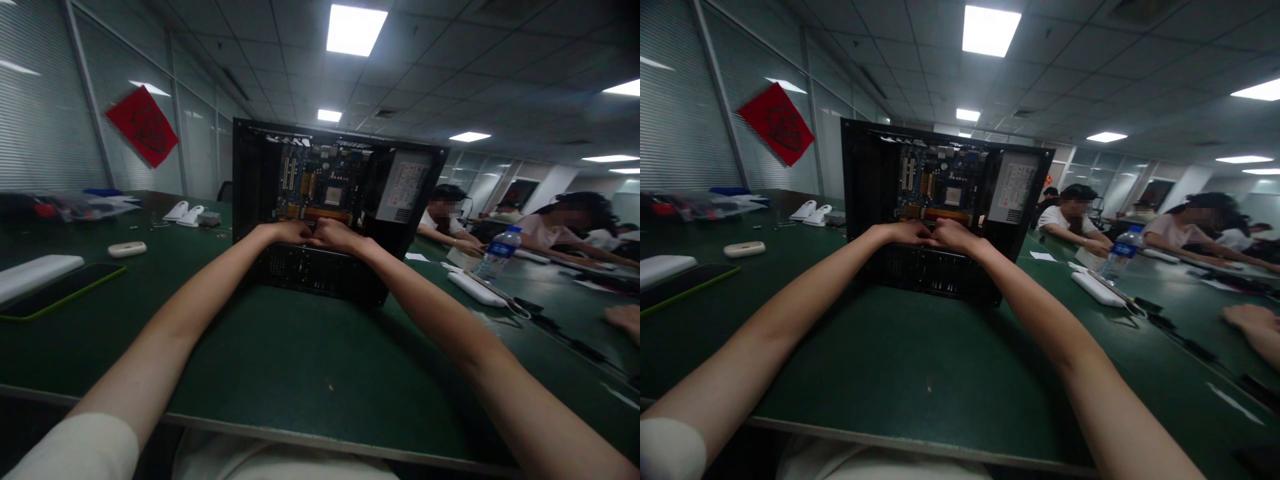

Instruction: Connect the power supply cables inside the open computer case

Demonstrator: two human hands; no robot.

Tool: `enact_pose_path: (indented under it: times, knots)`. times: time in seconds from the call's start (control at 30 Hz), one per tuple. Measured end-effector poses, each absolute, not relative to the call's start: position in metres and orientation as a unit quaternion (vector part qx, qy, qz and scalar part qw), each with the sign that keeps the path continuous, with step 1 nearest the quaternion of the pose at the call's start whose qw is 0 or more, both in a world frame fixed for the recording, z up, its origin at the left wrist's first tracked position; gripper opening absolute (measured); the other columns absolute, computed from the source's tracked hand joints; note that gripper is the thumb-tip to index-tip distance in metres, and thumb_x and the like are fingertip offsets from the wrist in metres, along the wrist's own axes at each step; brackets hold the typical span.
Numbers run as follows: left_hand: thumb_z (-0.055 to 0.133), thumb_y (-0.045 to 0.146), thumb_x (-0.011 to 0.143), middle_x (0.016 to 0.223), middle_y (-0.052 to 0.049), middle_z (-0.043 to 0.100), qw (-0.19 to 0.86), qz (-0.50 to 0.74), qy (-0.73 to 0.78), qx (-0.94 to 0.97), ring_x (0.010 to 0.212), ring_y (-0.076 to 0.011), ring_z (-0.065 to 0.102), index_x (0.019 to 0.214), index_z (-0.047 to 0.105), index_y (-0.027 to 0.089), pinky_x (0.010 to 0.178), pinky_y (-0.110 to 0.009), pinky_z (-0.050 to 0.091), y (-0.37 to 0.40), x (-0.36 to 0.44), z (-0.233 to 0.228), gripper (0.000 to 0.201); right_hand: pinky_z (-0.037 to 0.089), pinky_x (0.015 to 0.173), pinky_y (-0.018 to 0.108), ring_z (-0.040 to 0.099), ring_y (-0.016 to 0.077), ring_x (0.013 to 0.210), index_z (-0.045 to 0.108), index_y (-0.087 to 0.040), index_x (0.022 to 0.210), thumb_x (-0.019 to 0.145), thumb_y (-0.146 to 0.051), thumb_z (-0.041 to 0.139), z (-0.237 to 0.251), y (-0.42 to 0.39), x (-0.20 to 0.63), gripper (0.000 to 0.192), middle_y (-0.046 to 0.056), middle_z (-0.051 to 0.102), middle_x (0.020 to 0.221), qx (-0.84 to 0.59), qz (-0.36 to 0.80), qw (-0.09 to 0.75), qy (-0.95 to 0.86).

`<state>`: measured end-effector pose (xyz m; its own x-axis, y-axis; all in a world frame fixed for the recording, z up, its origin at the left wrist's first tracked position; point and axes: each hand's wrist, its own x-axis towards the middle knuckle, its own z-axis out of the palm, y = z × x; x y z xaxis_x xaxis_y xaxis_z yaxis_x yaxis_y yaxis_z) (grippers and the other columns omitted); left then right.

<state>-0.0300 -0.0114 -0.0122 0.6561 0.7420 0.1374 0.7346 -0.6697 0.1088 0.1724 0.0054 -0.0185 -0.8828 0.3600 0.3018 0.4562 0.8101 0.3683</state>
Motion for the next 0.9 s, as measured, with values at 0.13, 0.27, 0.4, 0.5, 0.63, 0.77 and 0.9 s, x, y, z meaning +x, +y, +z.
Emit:
enact_pose_path:
  times: [0.13,0.27,0.4,0.5,0.63,0.77,0.9]
  knots:
    - [0.053,0.051,0.092,0.089,-0.008,0.076,0.019,0.093,0.398,0.913,0.081,-0.0205,0.065,0.096,0.074,0.017,0.074,-0.028,0.042,-0.011,-0.031,-0.013,0.041,0.039,0.079,0.029,0.057,0.0222,0.091,0.079,-0.015,0.084,0.104,-0.048,0.046,-0.019,0.004,0.171,0.05,0.01,0.065,0.082,-0.215,-0.215,0.112,-0.946]
    - [0.053,0.045,0.091,0.094,-0.008,0.076,0.001,0.087,0.394,0.915,0.084,-0.0212,0.066,0.096,0.074,0.017,0.073,-0.028,0.043,-0.007,-0.032,-0.014,0.035,0.038,0.075,0.027,0.056,0.0203,0.086,0.078,-0.015,0.083,0.104,-0.046,0.046,-0.018,-0.003,0.17,0.049,0.009,0.064,0.081,-0.217,-0.205,0.104,-0.949]
    - [0.058,0.03,0.085,0.102,-0.009,0.076,-0.01,0.089,0.395,0.914,0.089,-0.0218,0.067,0.102,0.073,0.016,0.076,-0.027,0.044,-0.003,-0.032,-0.014,0.027,0.035,0.07,0.027,0.055,0.0174,0.077,0.076,-0.014,0.079,0.105,-0.049,0.043,-0.018,-0.006,0.172,0.054,0.008,0.064,0.082,-0.198,-0.192,0.122,-0.953]
    - [0.057,0.029,0.086,0.105,-0.009,0.076,-0.015,0.088,0.394,0.915,0.091,-0.0221,0.067,0.107,0.073,0.015,0.078,-0.027,0.046,0.0,-0.031,-0.015,0.03,0.037,0.072,0.027,0.058,0.0193,0.081,0.076,-0.013,0.084,0.104,-0.045,0.046,-0.021,-0.001,0.171,0.049,0.009,0.067,0.08,-0.179,-0.164,0.114,-0.963]
    - [0.052,0.027,0.089,0.107,-0.01,0.076,-0.029,0.083,0.399,0.913,0.093,-0.0228,0.068,0.106,0.074,0.014,0.081,-0.028,0.047,0.003,-0.031,-0.016,0.03,0.041,0.083,0.03,0.061,0.0224,0.094,0.075,-0.013,0.104,0.101,-0.035,0.053,-0.022,0.004,0.17,0.031,0.011,0.072,0.098,-0.159,-0.133,0.112,-0.972]
    - [0.052,0.024,0.089,0.116,-0.01,0.074,-0.034,0.084,0.394,0.915,0.102,-0.0226,0.067,0.114,0.072,0.015,0.089,-0.028,0.047,0.002,-0.031,-0.016,0.033,0.042,0.083,0.03,0.062,0.0231,0.096,0.072,-0.012,0.103,0.101,-0.031,0.05,-0.021,0.0,0.174,0.029,0.014,0.07,0.102,-0.222,-0.135,0.22,-0.94]
    - [0.052,0.025,0.091,0.119,-0.01,0.073,-0.023,0.078,0.393,0.916,0.105,-0.0213,0.067,0.119,0.071,0.015,0.091,-0.026,0.047,-0.003,-0.031,-0.014,0.036,0.046,0.084,0.035,0.065,0.0259,0.091,0.074,-0.014,0.093,0.099,-0.031,0.048,-0.027,0.003,0.18,0.032,0.013,0.073,0.094,-0.312,0.014,0.168,-0.935]
